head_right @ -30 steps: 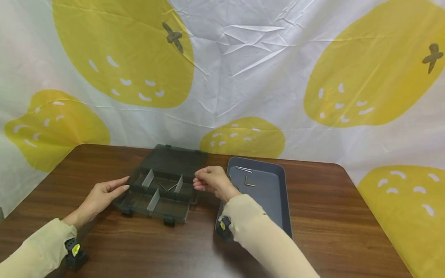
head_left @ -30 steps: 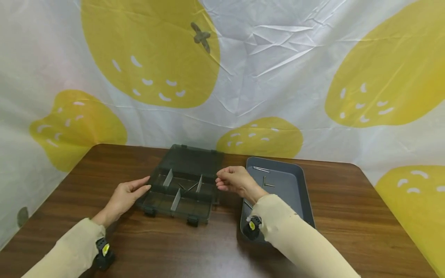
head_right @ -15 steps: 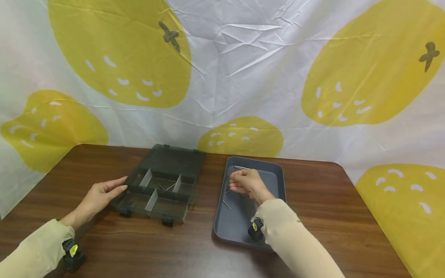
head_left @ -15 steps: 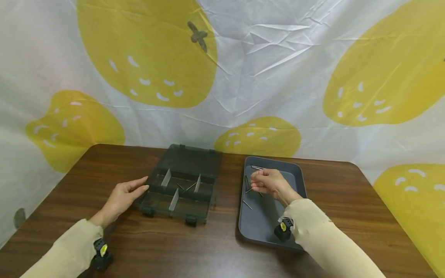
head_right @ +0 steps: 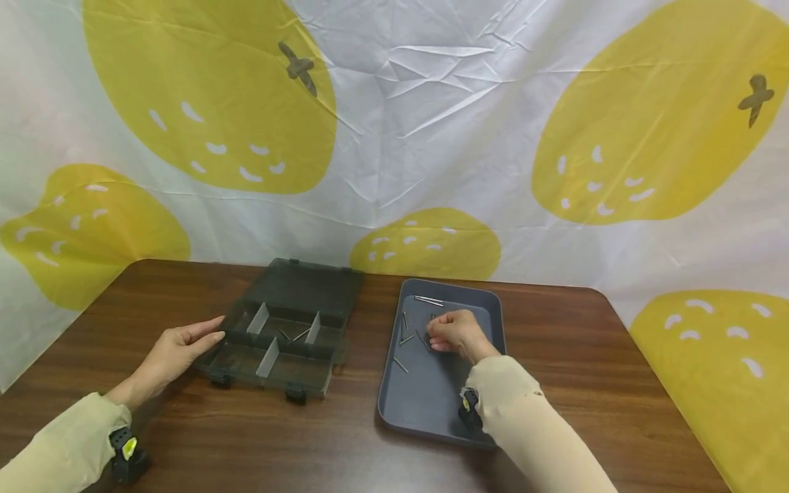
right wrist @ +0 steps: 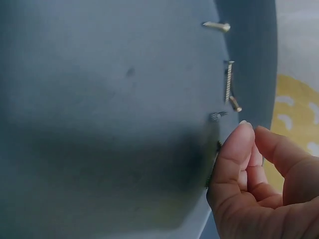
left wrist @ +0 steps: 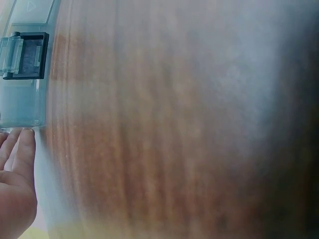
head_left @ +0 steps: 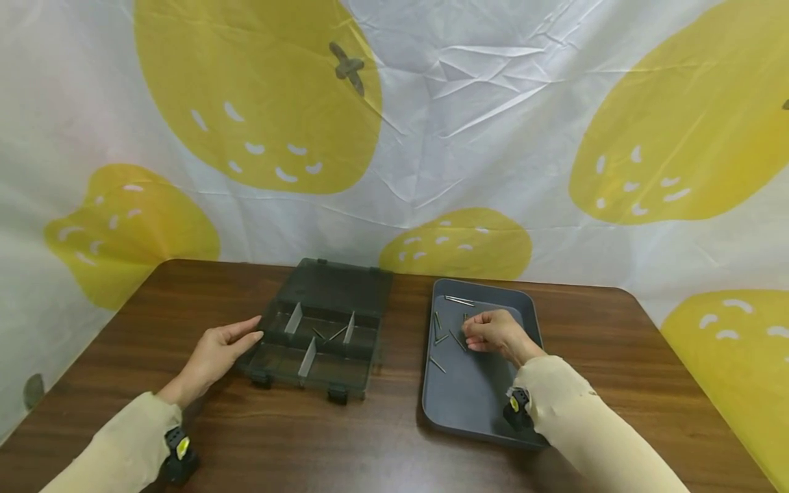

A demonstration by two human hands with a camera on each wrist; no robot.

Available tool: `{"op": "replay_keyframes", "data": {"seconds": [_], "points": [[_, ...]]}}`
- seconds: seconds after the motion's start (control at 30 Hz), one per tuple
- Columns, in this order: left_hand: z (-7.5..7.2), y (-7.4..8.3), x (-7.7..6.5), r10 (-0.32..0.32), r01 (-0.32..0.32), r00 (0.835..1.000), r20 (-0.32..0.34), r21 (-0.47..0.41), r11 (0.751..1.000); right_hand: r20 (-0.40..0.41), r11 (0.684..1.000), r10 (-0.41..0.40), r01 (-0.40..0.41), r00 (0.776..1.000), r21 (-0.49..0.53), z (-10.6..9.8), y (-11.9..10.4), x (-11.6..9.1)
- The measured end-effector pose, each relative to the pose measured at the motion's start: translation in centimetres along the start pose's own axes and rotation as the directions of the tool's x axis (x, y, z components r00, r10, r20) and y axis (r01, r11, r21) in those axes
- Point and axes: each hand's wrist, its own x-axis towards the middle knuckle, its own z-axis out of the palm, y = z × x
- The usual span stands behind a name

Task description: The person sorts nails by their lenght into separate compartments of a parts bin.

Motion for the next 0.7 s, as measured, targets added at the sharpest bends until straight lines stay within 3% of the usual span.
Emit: {"op": "replay_keyframes", "data": {"seconds": [0.7], "points": [[-0.07,0.06,-0.09,-0.014,0.014,1.000,0.004,-0.001,1.000,-0.066,0.988,-0.038,0.028,0.997,-0.153,0.78,0.84,0.35]]}}
